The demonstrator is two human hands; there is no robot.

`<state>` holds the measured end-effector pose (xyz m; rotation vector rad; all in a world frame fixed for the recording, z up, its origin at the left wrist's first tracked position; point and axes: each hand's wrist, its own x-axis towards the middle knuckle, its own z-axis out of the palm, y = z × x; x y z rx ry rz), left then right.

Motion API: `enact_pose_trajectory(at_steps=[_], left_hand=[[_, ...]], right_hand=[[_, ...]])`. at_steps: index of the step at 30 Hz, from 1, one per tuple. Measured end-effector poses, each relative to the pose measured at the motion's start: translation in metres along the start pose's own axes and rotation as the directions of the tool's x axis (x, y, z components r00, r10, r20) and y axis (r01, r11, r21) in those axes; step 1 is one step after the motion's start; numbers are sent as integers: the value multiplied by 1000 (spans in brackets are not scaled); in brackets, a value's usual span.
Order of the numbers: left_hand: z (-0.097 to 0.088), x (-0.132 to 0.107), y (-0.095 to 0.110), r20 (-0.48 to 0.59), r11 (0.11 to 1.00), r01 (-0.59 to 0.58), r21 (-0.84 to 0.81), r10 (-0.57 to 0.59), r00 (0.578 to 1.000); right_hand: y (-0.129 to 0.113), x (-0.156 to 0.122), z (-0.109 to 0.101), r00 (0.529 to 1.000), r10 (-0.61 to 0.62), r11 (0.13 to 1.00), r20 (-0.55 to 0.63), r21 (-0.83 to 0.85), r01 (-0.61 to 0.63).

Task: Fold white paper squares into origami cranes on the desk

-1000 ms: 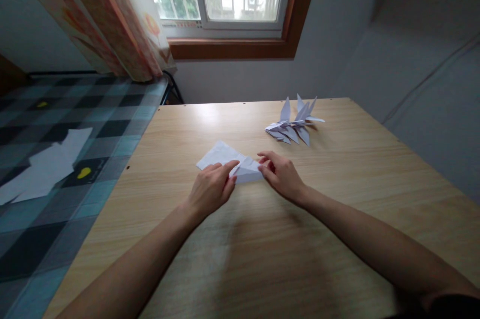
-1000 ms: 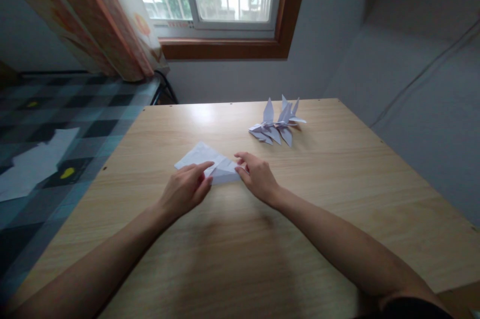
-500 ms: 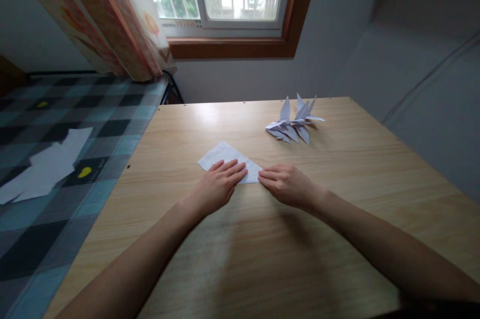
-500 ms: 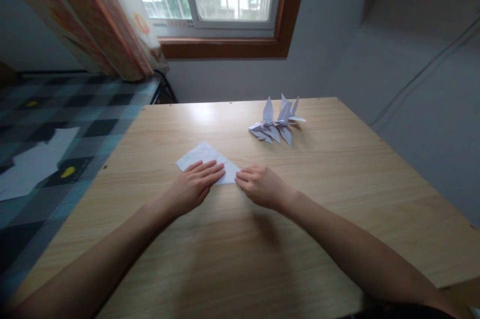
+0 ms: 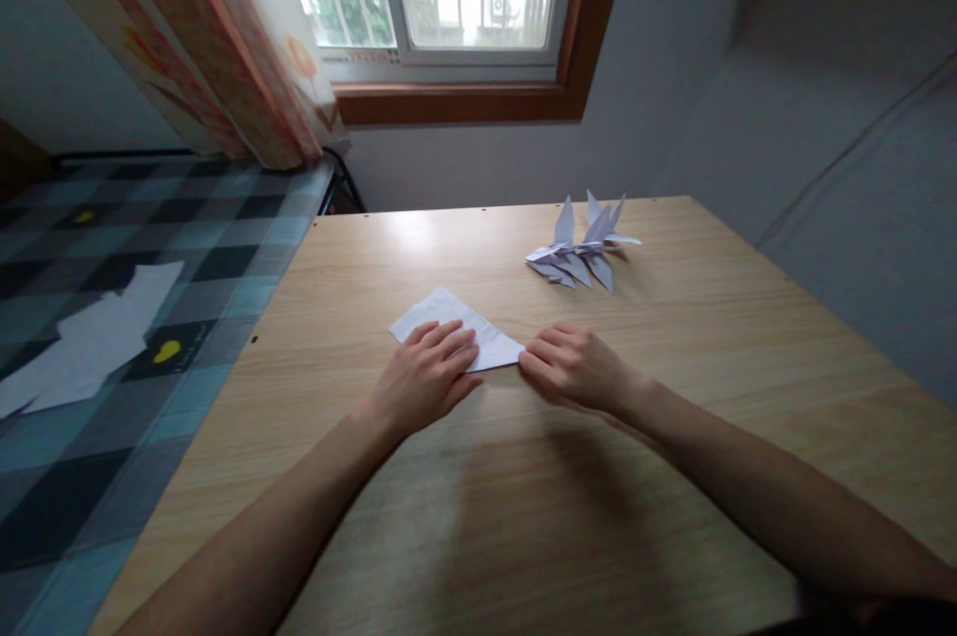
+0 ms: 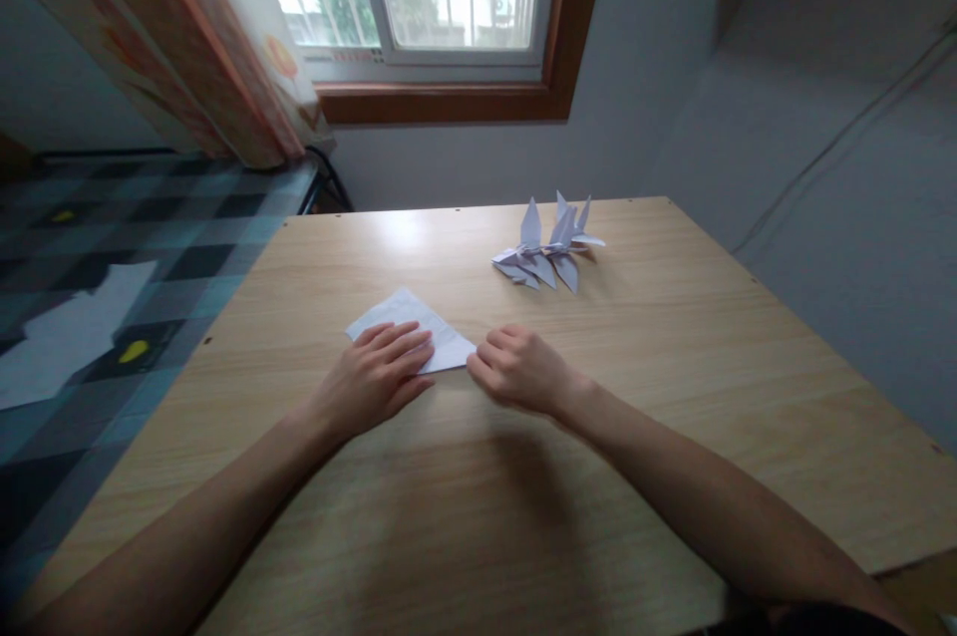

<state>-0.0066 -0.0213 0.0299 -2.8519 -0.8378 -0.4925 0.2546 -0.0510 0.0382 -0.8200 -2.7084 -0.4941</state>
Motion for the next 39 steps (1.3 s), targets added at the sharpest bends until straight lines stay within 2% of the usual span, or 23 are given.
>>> enact_pose_trajectory(at_steps=[3, 5, 7, 9, 11, 13, 14, 16, 17, 19, 20, 22, 23, 24, 26, 28, 30, 32, 35, 37, 39], left_hand=[[-5, 0, 4, -106, 994, 62, 87, -53, 993], [-7, 0, 6, -185, 987, 151, 58, -138, 973], [-10, 2, 7, -274, 967, 239, -92, -255, 927], [-15, 6, 8, -319, 890, 308, -337, -416, 852], [-21, 12, 9, -270, 712, 351, -608, -601, 752], [-27, 18, 10, -146, 434, 306, -847, -744, 651], [-28, 21, 11, -74, 285, 246, -927, -779, 622], [-27, 25, 11, 65, 33, 149, -988, -789, 612], [-25, 26, 11, 121, -49, 132, -990, -777, 618], [-18, 25, 10, 209, -129, 170, -977, -746, 632], [-14, 23, 9, 240, -132, 212, -968, -732, 637], [-7, 19, 6, 300, -65, 358, -932, -694, 654], [-4, 16, 4, 305, 30, 447, -894, -689, 657], [-2, 14, 2, 289, 164, 537, -828, -695, 659], [1, 9, -1, 138, 485, 639, -597, -723, 677], [2, 5, -4, -74, 729, 613, -305, -659, 748], [2, 2, -6, -189, 869, 488, -86, -495, 848], [2, 1, -8, -200, 921, 387, 43, -371, 907], [2, 0, -12, -171, 913, 389, 126, -366, 915], [4, -1, -17, -65, 925, 361, 118, -355, 932], [7, -2, -22, 101, 951, 300, 68, -306, 947]], right_hand=[[-6, -3, -1, 981, 38, 999, -192, 28, -34], [-11, -7, 3, 961, 96, 993, -258, 89, -75], [-13, -11, 9, 950, 137, 986, -282, 132, -103], [-13, -14, 16, 952, 125, 986, -281, 140, -88], [-10, -15, 21, 955, 112, 989, -274, 125, -80], [-8, -15, 23, 954, 114, 991, -279, 100, -89], [-7, -15, 23, 952, 109, 993, -287, 81, -89], [-6, -14, 21, 944, 80, 997, -320, 38, -72], [-6, -13, 20, 941, 61, 998, -333, 21, -57], [-5, -10, 19, 945, 14, 1000, -326, 14, -11], [-4, -8, 20, 952, -15, 999, -305, 29, 25], [-3, -5, 23, 967, -75, 991, -245, 89, 99], [-3, -4, 25, 971, -93, 985, -218, 123, 122], [-3, -4, 27, 976, -99, 979, -195, 154, 130], [-3, -3, 29, 984, -81, 973, -161, 199, 113], [-5, -3, 28, 988, -57, 969, -147, 229, 90], [-6, -3, 26, 990, -41, 964, -135, 255, 75], [-8, -3, 24, 993, -28, 961, -119, 271, 60], [-8, -4, 25, 991, -19, 958, -131, 280, 56], [-7, -4, 28, 987, -20, 958, -158, 281, 64], [-7, -4, 29, 984, -16, 959, -176, 274, 65]])
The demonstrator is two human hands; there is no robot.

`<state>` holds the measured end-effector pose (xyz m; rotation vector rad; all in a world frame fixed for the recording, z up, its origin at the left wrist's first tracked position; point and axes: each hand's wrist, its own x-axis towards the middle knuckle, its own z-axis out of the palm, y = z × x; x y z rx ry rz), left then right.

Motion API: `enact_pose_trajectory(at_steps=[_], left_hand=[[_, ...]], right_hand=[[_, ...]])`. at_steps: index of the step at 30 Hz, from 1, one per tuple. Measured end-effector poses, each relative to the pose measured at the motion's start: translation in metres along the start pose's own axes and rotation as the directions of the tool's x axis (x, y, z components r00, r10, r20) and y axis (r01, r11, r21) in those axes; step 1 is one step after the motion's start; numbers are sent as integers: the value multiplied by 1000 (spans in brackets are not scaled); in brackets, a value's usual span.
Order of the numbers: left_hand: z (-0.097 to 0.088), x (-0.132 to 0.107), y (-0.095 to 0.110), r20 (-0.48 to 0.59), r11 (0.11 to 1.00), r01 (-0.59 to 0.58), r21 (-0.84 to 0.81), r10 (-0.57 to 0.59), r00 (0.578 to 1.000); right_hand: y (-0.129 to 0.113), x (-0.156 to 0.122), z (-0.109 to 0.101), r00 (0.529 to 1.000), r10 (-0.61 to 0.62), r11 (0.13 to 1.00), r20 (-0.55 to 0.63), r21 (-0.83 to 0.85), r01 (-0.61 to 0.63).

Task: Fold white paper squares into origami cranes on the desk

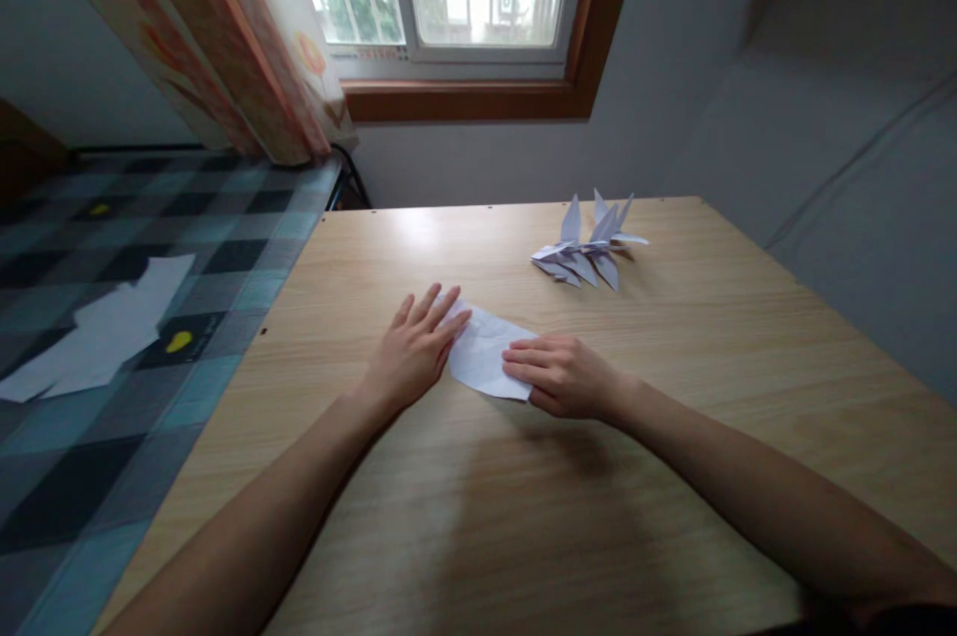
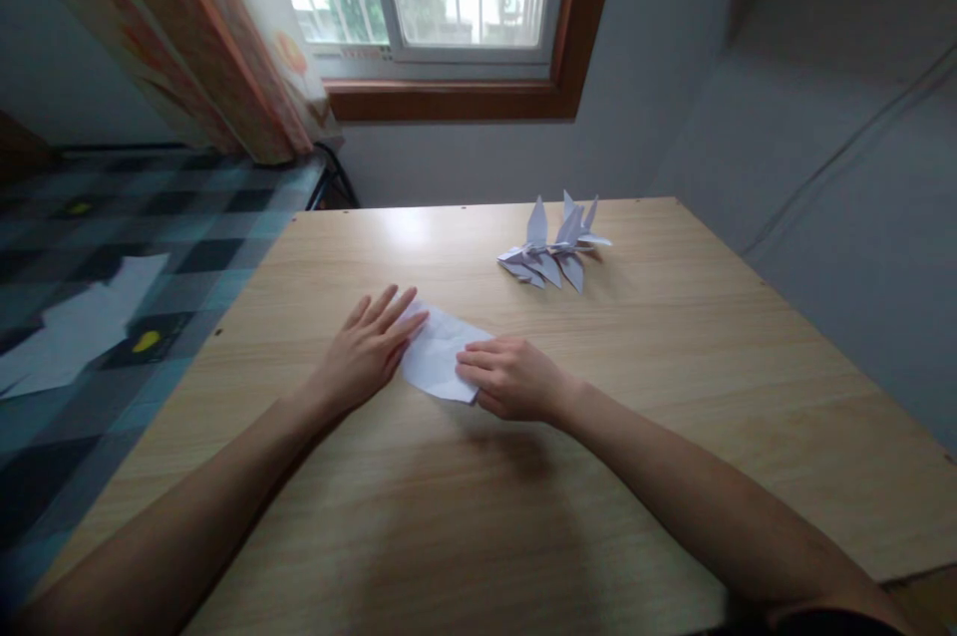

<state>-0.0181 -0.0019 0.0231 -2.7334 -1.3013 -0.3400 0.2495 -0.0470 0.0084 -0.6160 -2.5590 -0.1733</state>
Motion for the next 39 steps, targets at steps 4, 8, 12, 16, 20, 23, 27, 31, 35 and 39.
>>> enact_pose_trajectory(at_steps=[4, 8, 12, 16, 20, 23, 27, 31, 35, 39], left_hand=[[5, 1, -6, 148, 999, 19, -44, -13, 989], [3, 0, -5, 169, 999, 28, -32, -22, 985], [-1, -2, -3, 181, 999, -3, -46, 11, 983], [-1, -4, -2, 195, 997, -32, -67, 44, 980], [0, -3, -1, 189, 995, -22, -101, 41, 981], [0, -2, 3, 171, 995, -3, -104, 21, 985], [0, -2, 8, 160, 996, 16, -84, -2, 987], [2, -3, 9, 133, 996, -35, -87, 46, 990], [2, -2, 10, 180, 966, -211, -150, 237, 955], [-2, 0, 13, 272, 965, -204, -163, 243, 931]], right_hand=[[0, -1, 0, 1000, -2, 1000, -2, 19, 2], [1, -1, 0, 1000, 21, 997, -13, 74, -20], [1, -2, 1, 998, 61, 988, -25, 146, -57], [2, 0, 2, 978, 204, 954, -50, 235, -187], [2, 5, 4, 863, 495, 845, -101, 285, -452], [4, 8, 8, 788, 599, 785, -138, 295, -545], [6, 8, 11, 825, 544, 839, -152, 115, -532], [6, 9, 11, 949, 311, 950, -54, -15, -312], [4, 13, 6, 988, 115, 991, 100, -80, -107], [-3, 14, -8, 965, 130, 985, 228, -137, -101]])
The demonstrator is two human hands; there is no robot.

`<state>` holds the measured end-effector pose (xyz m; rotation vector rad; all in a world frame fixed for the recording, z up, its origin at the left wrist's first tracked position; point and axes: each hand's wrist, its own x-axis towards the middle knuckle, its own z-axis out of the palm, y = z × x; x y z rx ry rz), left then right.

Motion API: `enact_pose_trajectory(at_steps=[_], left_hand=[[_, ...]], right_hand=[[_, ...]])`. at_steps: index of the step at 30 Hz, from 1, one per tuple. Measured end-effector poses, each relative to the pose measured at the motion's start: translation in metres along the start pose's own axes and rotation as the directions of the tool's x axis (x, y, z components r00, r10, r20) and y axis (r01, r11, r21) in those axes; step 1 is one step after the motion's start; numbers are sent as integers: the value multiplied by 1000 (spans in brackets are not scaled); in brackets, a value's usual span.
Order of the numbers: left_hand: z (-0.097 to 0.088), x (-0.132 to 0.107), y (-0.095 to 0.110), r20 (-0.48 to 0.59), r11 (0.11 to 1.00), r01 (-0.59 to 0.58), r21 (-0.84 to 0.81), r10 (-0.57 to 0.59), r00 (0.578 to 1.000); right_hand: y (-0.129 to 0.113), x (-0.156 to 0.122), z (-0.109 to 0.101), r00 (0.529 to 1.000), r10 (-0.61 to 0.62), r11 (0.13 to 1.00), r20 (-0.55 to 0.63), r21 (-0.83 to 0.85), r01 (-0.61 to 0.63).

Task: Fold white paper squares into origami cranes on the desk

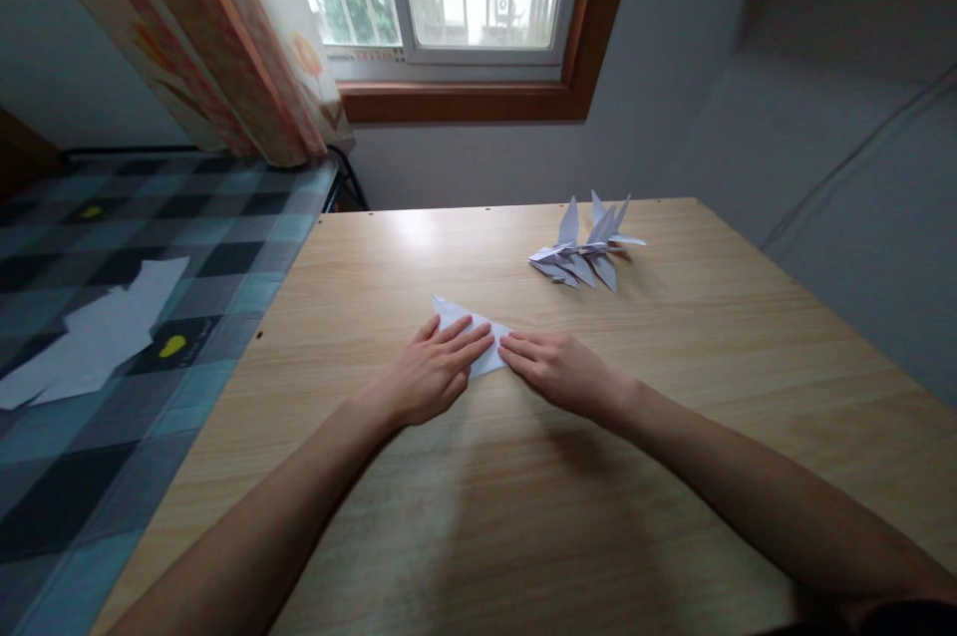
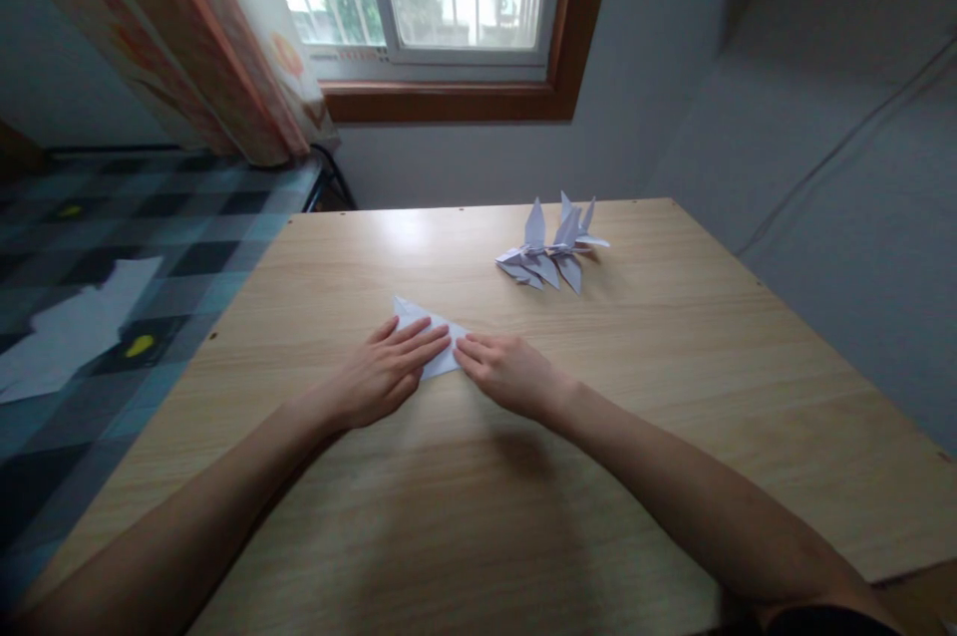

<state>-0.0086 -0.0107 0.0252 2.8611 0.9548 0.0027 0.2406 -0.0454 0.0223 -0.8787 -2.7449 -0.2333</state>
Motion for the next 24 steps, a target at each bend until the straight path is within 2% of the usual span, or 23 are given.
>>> enact_pose_trajectory(at_steps=[5, 9, 12, 15, 17, 19, 21, 22, 23, 24], left_hand=[[-2, -1, 2, -16, 1000, 2, -20, -2, 1000], [0, -3, 1, -45, 999, -11, -48, 9, 999], [0, -3, 0, -83, 998, -22, -66, 16, 996], [0, -4, -1, -145, 996, -53, -73, 42, 989], [0, -5, -1, -220, 994, -90, -67, 73, 973], [-1, -5, 2, -344, 989, -135, -62, 106, 933], [-5, -6, 10, -496, 981, -168, -93, 100, 863], [-9, -6, 16, -568, 976, -166, -138, 59, 821], [-13, -6, 24, -635, 964, -174, -200, 7, 772], [-18, -5, 32, -686, 943, -172, -286, -76, 724]], right_hand=[[-5, -9, -17, 983, 120, 993, 140, -32, -116], [-2, -9, -19, 974, 144, 987, 178, -96, -128], [5, -9, -14, 987, 117, 990, 112, -88, -107], [11, -10, -7, 985, 139, 990, -100, 35, -136], [13, -11, -2, 921, 246, 962, -303, 194, -193], [14, -9, 0, 792, 408, 891, -455, 387, -236], [14, -7, 2, 646, 580, 774, -497, 585, -245], [13, -5, 3, 584, 651, 703, -485, 675, -222], [11, -3, 3, 544, 705, 628, -456, 757, -180], [8, -1, 4, 534, 740, 548, -410, 827, -125]])
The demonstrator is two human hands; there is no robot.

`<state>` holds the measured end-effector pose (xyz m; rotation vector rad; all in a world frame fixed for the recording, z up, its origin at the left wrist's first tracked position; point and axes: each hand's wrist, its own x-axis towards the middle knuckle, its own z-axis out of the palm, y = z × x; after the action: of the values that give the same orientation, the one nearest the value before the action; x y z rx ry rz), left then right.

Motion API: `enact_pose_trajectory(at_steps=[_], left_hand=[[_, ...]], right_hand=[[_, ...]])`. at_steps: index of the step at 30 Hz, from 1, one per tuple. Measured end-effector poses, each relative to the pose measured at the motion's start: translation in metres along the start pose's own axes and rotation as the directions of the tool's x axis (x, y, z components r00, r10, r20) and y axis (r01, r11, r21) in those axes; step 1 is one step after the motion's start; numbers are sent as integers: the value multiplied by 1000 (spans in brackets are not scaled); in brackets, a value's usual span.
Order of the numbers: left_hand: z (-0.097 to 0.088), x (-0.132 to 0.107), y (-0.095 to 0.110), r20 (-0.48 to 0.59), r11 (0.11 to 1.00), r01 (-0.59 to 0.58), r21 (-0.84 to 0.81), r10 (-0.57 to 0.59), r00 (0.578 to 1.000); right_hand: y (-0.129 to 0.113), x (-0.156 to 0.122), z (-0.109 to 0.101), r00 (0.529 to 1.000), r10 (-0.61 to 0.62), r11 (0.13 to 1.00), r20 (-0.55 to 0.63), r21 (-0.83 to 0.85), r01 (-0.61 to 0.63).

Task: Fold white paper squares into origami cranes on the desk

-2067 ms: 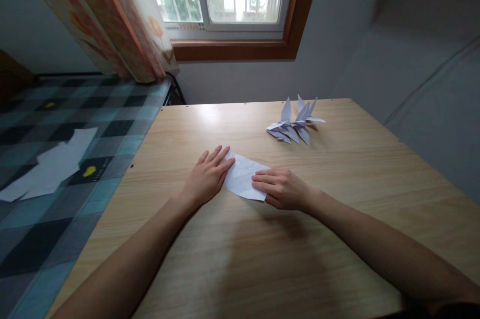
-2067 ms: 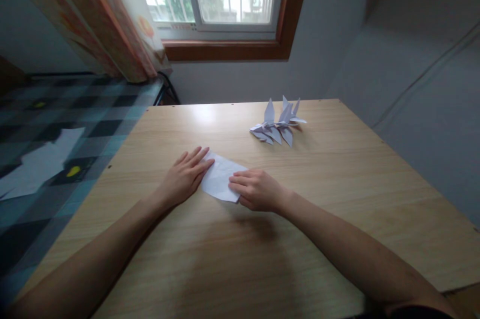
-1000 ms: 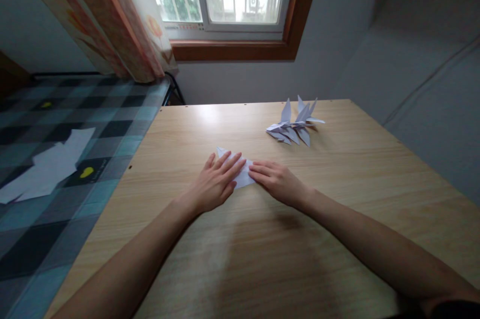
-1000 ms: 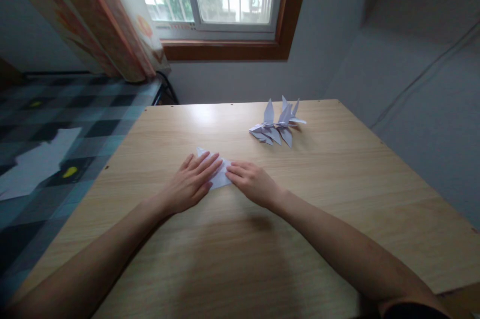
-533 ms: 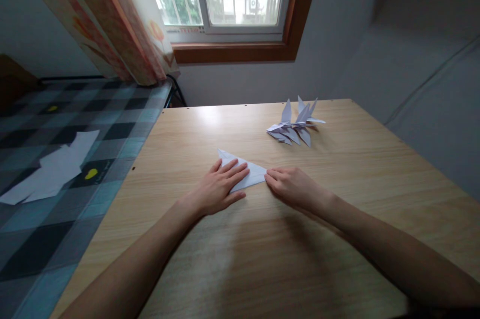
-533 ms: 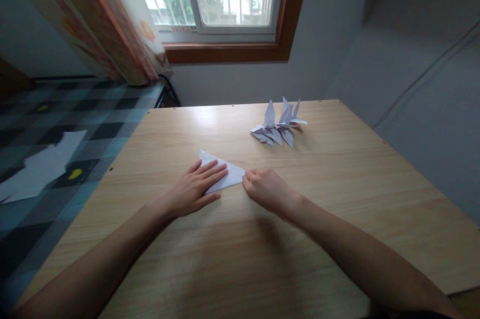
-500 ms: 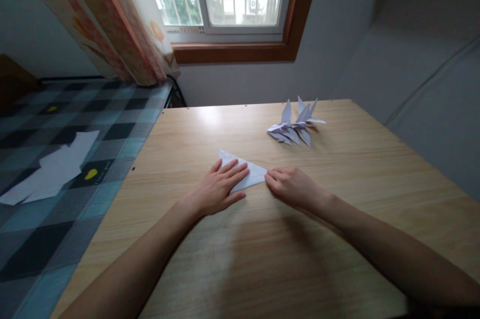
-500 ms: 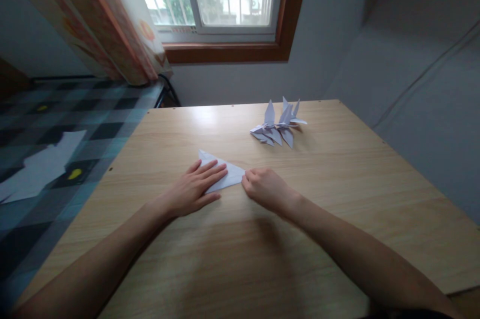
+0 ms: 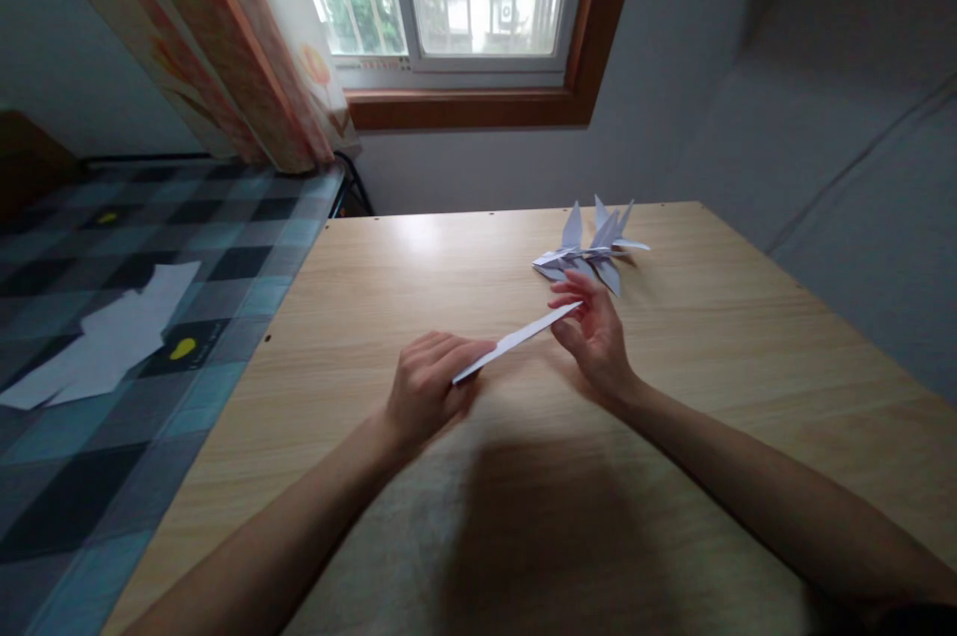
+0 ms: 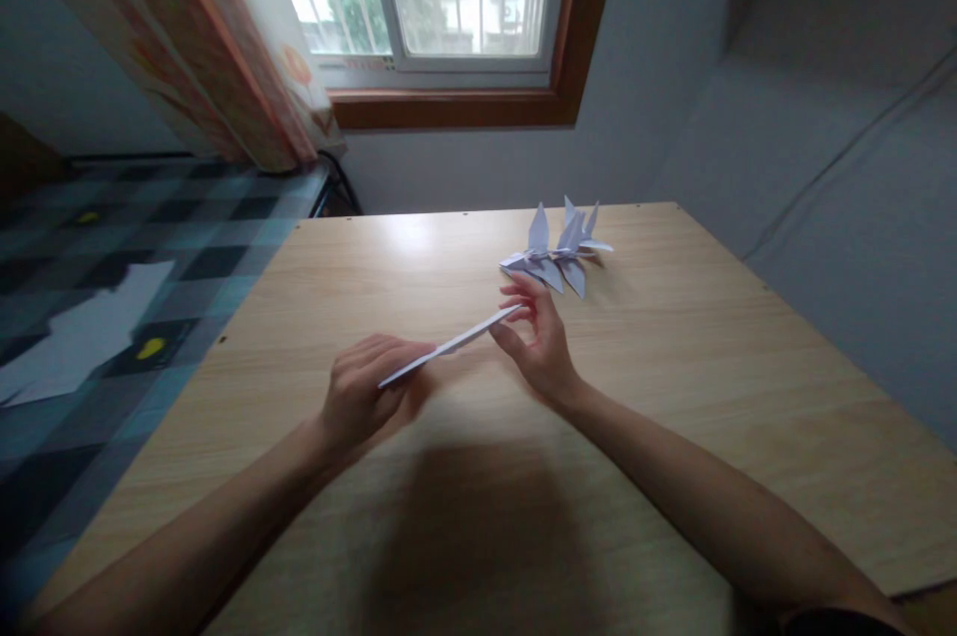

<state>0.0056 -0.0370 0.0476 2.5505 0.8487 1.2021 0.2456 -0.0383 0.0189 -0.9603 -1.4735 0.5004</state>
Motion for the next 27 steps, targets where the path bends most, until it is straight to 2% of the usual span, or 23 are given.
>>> enact_pose_trajectory(at_steps=[1, 2, 4, 5, 6, 9, 11, 15, 21, 24, 25, 27], left_hand=[[0, 3, 10, -86, 993, 98, -68, -104, 991], [0, 7, 20, -153, 966, 217, -139, -238, 959], [2, 12, 36, -173, 857, 419, -299, -481, 860], [4, 14, 41, -149, 799, 468, -378, -551, 821], [7, 15, 45, -112, 744, 499, -444, -599, 793], [14, 14, 43, -20, 617, 552, -561, -676, 736], [17, 13, 34, -2, 570, 572, -589, -710, 704], [18, 12, 13, 36, 509, 625, -592, -758, 651], [18, 9, -13, 62, 436, 639, -634, -795, 604], [18, 7, -18, -52, 499, 626, -600, -804, 592], [18, 6, -17, -101, 552, 615, -563, -784, 612], [20, 3, -11, -138, 683, 575, -450, -689, 711]], right_hand=[[-2, -2, 4, 998, 52, 993, 37, 103, -56], [-5, -4, 8, 990, 99, 974, 103, 194, -118], [-13, -10, 17, 936, 201, 906, 290, 308, -290], [-18, -13, 22, 904, 255, 864, 343, 339, -373], [-22, -16, 26, 879, 297, 824, 372, 366, -433], [-27, -21, 34, 869, 382, 774, 315, 405, -487], [-24, -22, 35, 861, 424, 766, 282, 395, -507], [-14, -18, 32, 833, 473, 771, 287, 322, -549], [-4, -14, 27, 838, 478, 793, 264, 280, -541], [0, -14, 26, 859, 482, 822, 172, 249, -511], [1, -14, 26, 870, 477, 838, 129, 233, -494], [-2, -15, 27, 888, 456, 868, 63, 191, -459]])
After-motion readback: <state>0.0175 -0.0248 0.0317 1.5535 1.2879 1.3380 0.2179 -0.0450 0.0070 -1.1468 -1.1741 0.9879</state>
